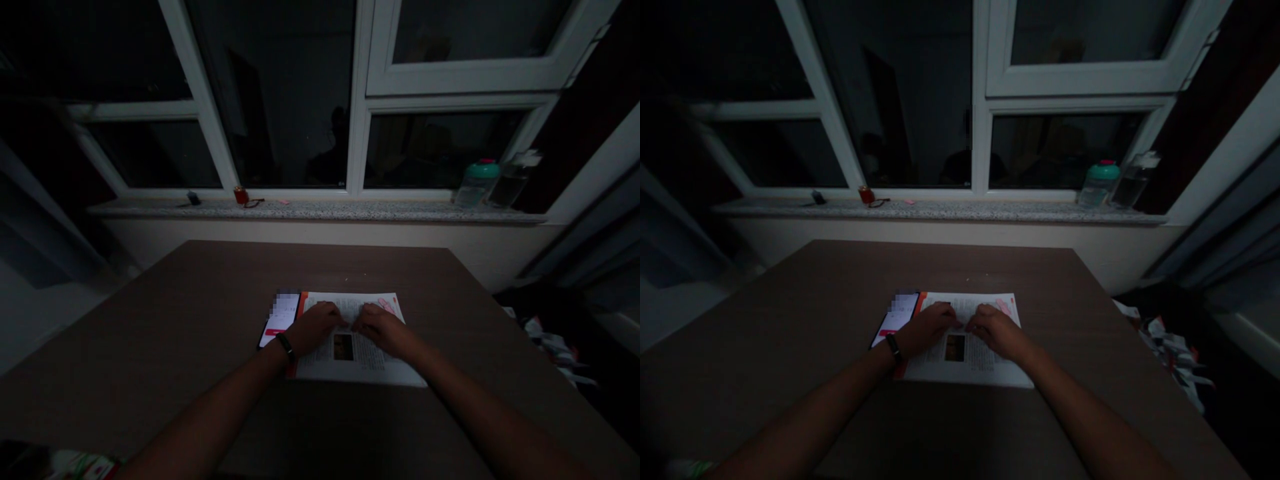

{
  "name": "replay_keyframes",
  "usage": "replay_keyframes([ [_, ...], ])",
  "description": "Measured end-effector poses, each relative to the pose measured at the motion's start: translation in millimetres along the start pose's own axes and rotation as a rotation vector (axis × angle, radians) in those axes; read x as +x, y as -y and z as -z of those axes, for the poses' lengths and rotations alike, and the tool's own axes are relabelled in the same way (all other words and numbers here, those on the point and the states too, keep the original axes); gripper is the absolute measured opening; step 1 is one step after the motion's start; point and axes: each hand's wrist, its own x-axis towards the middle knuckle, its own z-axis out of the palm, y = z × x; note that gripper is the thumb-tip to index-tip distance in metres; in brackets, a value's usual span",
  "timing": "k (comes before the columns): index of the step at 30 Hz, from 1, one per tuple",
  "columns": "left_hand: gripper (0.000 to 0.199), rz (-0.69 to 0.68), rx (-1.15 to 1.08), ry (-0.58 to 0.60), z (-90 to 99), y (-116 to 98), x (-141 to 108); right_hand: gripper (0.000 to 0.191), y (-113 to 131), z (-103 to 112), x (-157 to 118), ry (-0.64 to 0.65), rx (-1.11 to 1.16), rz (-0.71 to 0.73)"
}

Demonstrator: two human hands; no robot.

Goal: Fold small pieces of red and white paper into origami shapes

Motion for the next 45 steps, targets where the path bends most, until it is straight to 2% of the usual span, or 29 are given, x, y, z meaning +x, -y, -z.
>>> replay_keyframes([
  [3, 0.022, -0.019, 0.002, -0.014, 1.3, -2.8, 1.0, 0.014, 1.7, 1.0, 1.8, 0.004, -0.015, -0.005],
  [6, 0.015, 0.012, -0.003, -0.028, 1.0, -5.1, 3.1, 0.006, 6.1, 0.3, 6.6, -0.028, 0.003, -0.072],
  [12, 0.011, 0.112, 0.010, -0.072, -4.2, -9.0, 8.2, 0.011, 16.7, -7.1, 15.7, -0.091, -0.052, -0.165],
  [19, 0.008, 0.157, 0.001, -0.085, -5.0, -12.6, 9.5, 0.005, 18.7, -13.2, 18.1, -0.085, -0.046, -0.211],
  [23, 0.009, 0.131, -0.041, -0.056, -1.5, -9.6, 6.1, 0.010, 11.8, -12.4, 15.3, -0.065, 0.033, -0.159],
  [31, 0.034, 0.081, -0.100, -0.010, -0.8, 2.1, -0.4, 0.028, -3.2, -5.5, 3.0, -0.003, 0.128, -0.041],
  [38, 0.029, 0.017, -0.013, -0.004, -4.2, 7.7, -1.8, 0.021, 2.1, -3.9, 3.5, -0.005, 0.083, -0.055],
  [41, 0.028, -0.005, 0.009, -0.022, -4.4, 8.0, -3.6, 0.020, 1.8, -4.0, 2.7, -0.055, 0.007, -0.051],
  [45, 0.020, -0.027, 0.075, 0.021, 0.9, 3.8, -4.5, 0.021, -1.0, -4.6, 3.6, -0.109, -0.092, -0.030],
])
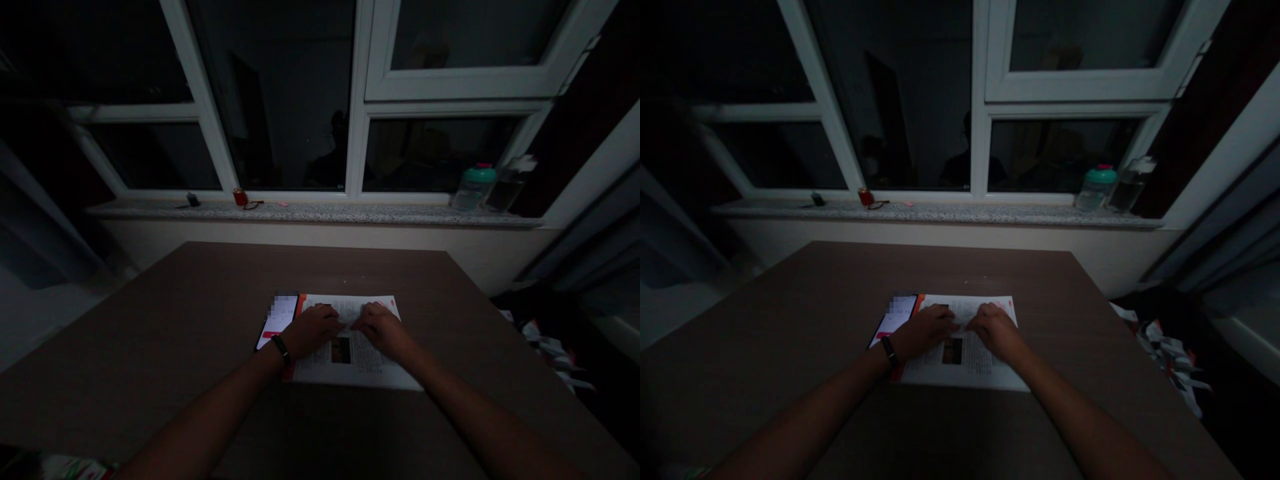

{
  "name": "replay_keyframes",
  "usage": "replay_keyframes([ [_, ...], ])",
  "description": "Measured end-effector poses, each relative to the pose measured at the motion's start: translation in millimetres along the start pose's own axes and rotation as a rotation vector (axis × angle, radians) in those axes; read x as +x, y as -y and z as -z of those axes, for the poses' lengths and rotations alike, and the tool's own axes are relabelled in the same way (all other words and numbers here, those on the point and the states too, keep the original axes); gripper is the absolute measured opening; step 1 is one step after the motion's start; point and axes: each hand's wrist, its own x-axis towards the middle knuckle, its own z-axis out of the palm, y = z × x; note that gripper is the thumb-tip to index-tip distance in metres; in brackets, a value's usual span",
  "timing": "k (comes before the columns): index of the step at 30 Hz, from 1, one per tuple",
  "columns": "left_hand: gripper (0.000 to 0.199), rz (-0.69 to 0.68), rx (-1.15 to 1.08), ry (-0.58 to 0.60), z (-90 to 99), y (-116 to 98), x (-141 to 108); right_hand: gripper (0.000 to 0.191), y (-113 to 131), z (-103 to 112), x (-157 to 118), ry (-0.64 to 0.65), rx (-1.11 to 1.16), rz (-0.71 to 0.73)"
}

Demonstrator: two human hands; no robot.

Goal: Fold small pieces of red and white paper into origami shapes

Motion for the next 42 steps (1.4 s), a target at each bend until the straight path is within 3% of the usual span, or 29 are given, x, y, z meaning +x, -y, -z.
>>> replay_keyframes([
  [11, 0.028, -0.104, 0.069, -0.018, 5.9, -12.0, -1.0, 0.017, 9.1, -1.6, 3.3, -0.031, -0.016, 0.025],
  [15, 0.017, -0.129, -0.006, -0.010, 4.4, -14.5, 0.0, 0.025, 10.1, -1.3, 4.5, -0.041, -0.038, 0.004],
  [22, 0.027, -0.064, 0.003, -0.062, 2.4, -11.0, 0.7, 0.022, 8.1, -2.9, 5.4, -0.003, -0.023, 0.026],
  [33, 0.027, -0.026, -0.030, -0.027, 1.6, -12.9, 1.0, 0.015, 15.9, 9.1, 5.2, 0.030, -0.135, 0.040],
  [42, 0.017, -0.012, -0.029, -0.045, 0.9, -14.3, 1.8, 0.030, 14.9, 9.1, 2.9, 0.109, -0.128, 0.045],
])
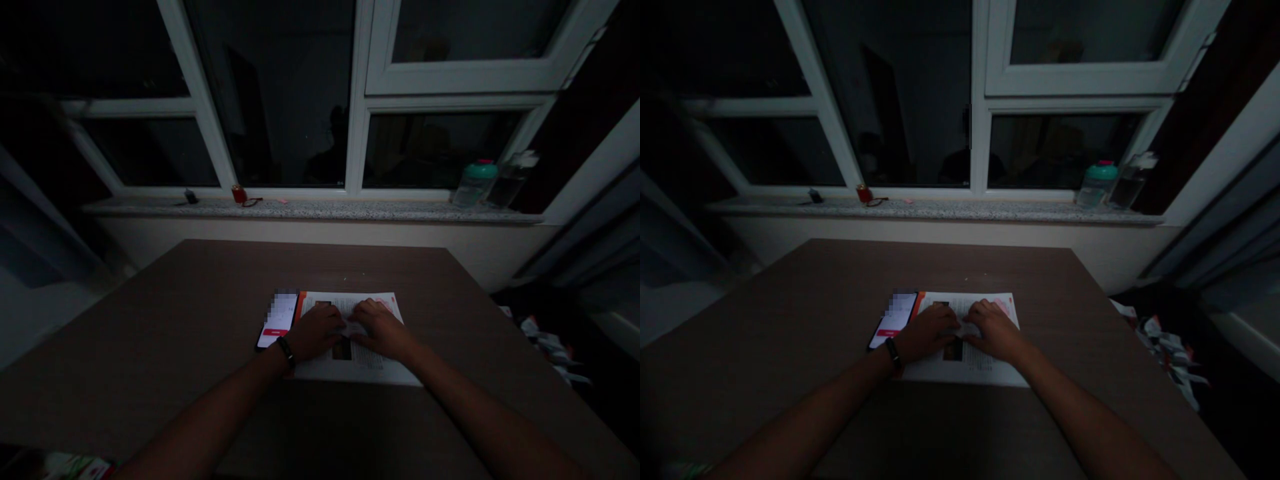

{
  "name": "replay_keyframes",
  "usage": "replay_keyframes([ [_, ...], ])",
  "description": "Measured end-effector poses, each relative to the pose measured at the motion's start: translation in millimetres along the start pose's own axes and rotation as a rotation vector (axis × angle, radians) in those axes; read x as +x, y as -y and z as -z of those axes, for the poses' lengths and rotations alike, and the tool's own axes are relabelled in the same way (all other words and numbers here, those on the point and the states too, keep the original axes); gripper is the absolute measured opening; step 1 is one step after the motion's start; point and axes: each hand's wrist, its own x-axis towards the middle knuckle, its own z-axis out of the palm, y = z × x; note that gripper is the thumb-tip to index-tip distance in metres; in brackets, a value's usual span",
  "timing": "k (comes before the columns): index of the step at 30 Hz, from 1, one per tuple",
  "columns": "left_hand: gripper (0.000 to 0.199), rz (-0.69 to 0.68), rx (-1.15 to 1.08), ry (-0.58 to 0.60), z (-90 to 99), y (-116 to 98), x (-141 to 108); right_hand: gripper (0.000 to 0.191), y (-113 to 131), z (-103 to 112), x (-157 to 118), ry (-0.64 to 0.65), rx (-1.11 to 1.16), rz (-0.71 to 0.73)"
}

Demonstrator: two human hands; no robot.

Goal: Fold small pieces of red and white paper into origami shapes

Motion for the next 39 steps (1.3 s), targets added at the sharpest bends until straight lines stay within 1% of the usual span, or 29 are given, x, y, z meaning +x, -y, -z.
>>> replay_keyframes([
  [2, 0.019, 0.011, -0.028, -0.018, -0.5, 0.4, 0.2, 0.030, -0.7, -1.1, 0.6, 0.022, -0.004, 0.008],
  [5, 0.021, 0.019, -0.052, -0.010, -1.9, 1.2, 1.3, 0.029, -1.8, -2.5, 0.9, 0.033, -0.021, 0.027],
  [8, 0.016, 0.030, -0.043, 0.009, -2.7, 1.0, 3.0, 0.023, -2.0, -2.7, 0.1, 0.016, -0.027, 0.039],
  [11, 0.007, 0.037, -0.039, 0.001, -2.8, 0.0, 4.2, 0.016, -1.5, -2.2, -1.1, 0.003, -0.020, 0.044],
  [14, 0.009, 0.052, -0.034, -0.011, -4.0, 0.1, 5.1, 0.013, -1.5, -2.9, -0.8, -0.002, 0.003, 0.046],
  [21, 0.007, 0.120, -0.093, -0.081, -8.6, 4.2, 8.6, 0.014, -4.4, -10.4, 5.6, -0.055, 0.120, -0.074],
  [27, 0.009, 0.180, -0.166, -0.139, -11.0, 5.7, 11.6, 0.013, -6.7, -16.2, 9.4, -0.107, 0.268, -0.103],
  [31, 0.014, 0.209, -0.175, -0.146, -11.5, 5.5, 13.9, 0.014, -11.5, -20.4, 11.6, -0.106, 0.340, -0.139],
  [34, 0.013, 0.222, -0.196, -0.143, -11.2, 5.7, 15.1, 0.013, -15.6, -22.2, 12.3, -0.093, 0.381, -0.117],
  [36, 0.011, 0.230, -0.208, -0.137, -11.2, 5.8, 15.5, 0.013, -16.9, -21.8, 12.2, -0.081, 0.382, -0.104],
  [39, 0.010, 0.242, -0.221, -0.133, -11.7, 5.8, 15.5, 0.014, -15.7, -20.2, 11.7, -0.056, 0.336, -0.127],
])
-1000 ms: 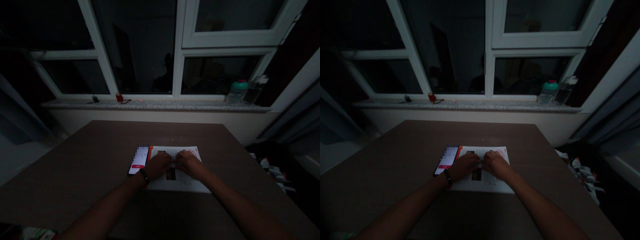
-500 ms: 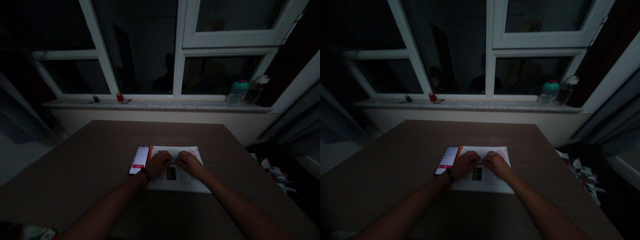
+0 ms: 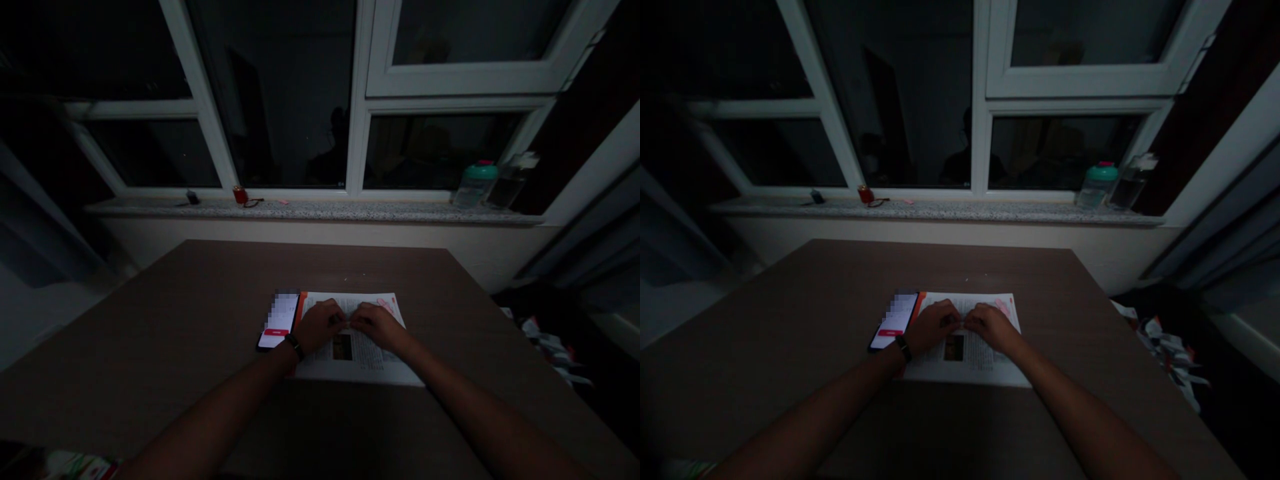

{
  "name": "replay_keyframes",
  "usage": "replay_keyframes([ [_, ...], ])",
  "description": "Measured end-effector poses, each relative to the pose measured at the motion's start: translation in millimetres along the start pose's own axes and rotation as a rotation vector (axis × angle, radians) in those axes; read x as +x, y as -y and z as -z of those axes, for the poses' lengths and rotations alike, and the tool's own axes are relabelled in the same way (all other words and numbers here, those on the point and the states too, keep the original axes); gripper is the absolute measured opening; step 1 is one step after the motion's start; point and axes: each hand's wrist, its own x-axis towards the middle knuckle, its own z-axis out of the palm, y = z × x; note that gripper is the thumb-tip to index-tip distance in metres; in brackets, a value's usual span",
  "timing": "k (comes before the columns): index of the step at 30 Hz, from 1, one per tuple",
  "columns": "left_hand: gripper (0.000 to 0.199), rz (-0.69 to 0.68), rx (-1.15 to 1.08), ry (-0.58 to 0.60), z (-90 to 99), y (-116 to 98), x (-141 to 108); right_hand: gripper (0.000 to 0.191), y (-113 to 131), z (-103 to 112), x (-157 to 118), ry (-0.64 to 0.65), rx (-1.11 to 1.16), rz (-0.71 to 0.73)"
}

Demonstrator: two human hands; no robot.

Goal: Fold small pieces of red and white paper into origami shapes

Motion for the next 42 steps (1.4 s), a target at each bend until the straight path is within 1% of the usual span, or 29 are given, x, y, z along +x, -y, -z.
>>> replay_keyframes([
  [6, 0.009, 0.033, -0.014, -0.021, -2.2, 0.5, 0.5, 0.011, 3.5, -2.6, 0.2, -0.027, -0.045, -0.111],
  [9, 0.006, 0.038, -0.004, -0.025, -3.7, 1.6, 1.4, 0.009, 2.6, -4.5, 1.4, -0.027, -0.029, -0.136],
  [15, 0.005, 0.040, -0.003, -0.018, -4.5, 2.9, 2.7, 0.006, 3.5, -4.1, 3.6, -0.007, 0.013, -0.132],
  [21, 0.003, 0.040, -0.005, -0.020, -6.0, 3.8, 3.3, 0.003, 6.4, -3.7, 4.9, -0.004, -0.009, -0.143],
  [25, 0.008, 0.009, -0.013, -0.038, -5.9, 2.4, 3.1, 0.001, 6.0, -5.2, 5.4, -0.015, -0.039, -0.154],
  [32, 0.010, 0.011, -0.024, -0.026, -3.5, -0.6, 1.8, 0.002, 6.5, -5.0, 4.6, -0.019, -0.047, -0.153],
  [42, 0.012, 0.013, -0.003, -0.044, -7.5, 5.5, 1.8, 0.004, 9.9, -3.0, 4.9, -0.030, -0.023, -0.147],
])
